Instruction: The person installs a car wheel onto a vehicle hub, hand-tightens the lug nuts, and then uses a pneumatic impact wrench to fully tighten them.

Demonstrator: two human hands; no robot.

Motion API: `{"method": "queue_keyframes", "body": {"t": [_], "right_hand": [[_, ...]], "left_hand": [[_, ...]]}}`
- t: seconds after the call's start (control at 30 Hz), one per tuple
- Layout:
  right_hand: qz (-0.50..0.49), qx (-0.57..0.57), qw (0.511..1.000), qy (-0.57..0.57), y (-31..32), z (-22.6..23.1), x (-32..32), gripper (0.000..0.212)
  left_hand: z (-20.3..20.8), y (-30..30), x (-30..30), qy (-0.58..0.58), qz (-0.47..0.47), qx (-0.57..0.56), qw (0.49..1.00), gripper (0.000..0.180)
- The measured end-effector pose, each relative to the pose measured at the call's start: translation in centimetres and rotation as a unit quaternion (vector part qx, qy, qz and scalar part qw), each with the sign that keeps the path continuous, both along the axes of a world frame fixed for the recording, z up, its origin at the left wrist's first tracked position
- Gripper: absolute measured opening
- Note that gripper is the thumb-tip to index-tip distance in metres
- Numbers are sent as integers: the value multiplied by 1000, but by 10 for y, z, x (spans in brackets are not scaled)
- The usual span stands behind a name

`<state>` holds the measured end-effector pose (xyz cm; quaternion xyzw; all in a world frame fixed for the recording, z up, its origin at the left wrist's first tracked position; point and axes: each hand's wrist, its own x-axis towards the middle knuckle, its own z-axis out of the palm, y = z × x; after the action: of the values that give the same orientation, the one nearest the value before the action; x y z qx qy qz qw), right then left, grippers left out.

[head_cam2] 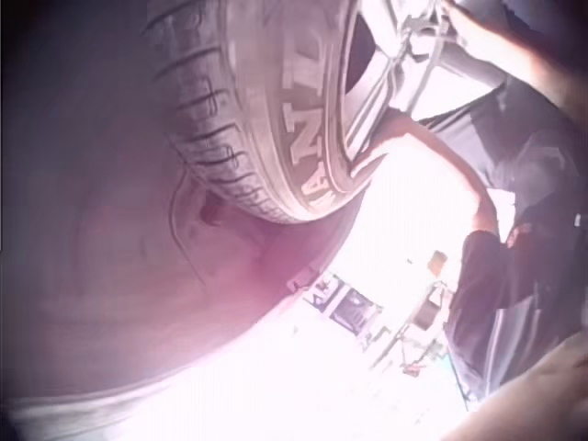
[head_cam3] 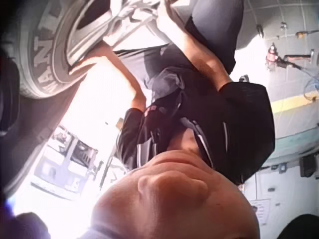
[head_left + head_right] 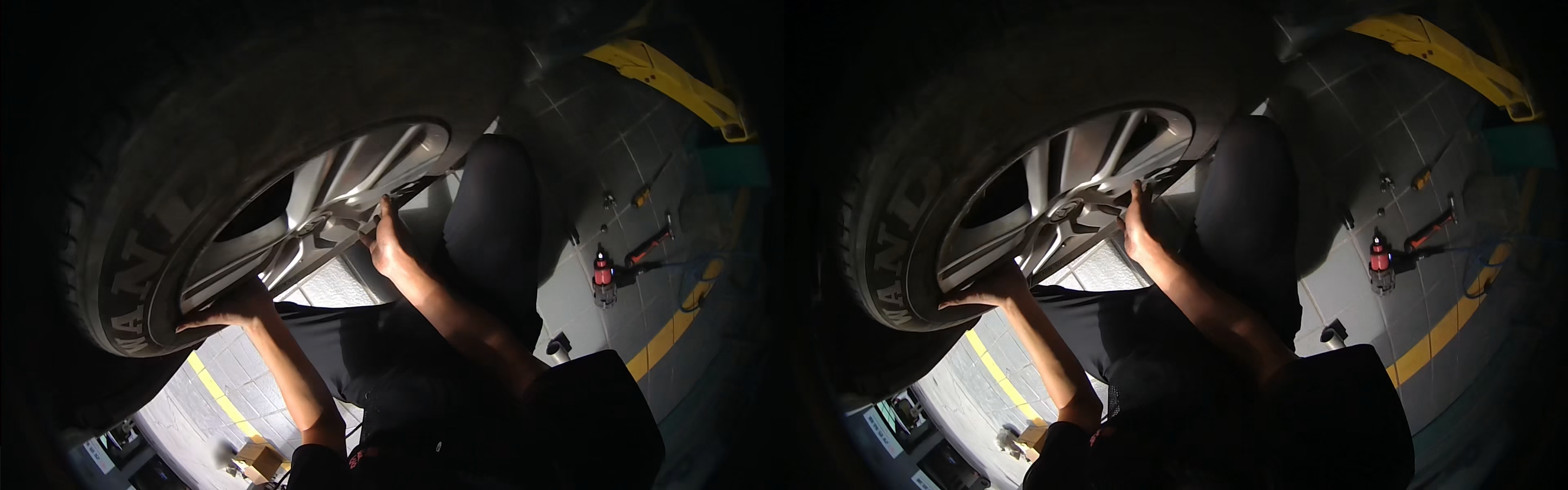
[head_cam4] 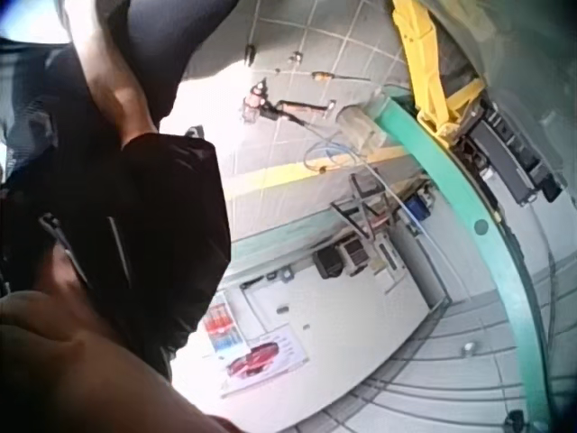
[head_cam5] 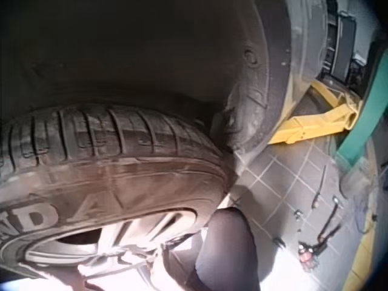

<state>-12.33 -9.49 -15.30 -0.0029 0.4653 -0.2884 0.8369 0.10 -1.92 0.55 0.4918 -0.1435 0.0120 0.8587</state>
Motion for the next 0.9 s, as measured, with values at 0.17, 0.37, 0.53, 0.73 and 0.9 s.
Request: {"method": "queue_keyframes", "body": {"t": [0.17,0.37,0.53,0.73,0.9], "right_hand": [[63,-479,876,-12,-25,72,-170,39],[-59,-312,594,739,-100,-155,-432,39],[181,-223,590,754,-91,-245,-458,46],[90,-80,524,844,-137,-240,-473,57],[210,0,575,791,-165,-288,-571,51]], "left_hand": [[-12,37,6,95,-18,3,995,119],[-22,33,12,78,-101,51,991,106],[-21,58,25,85,-144,61,984,96],[-12,56,-12,36,-50,253,966,64],[-25,55,-11,-3,-26,381,924,62]]}}
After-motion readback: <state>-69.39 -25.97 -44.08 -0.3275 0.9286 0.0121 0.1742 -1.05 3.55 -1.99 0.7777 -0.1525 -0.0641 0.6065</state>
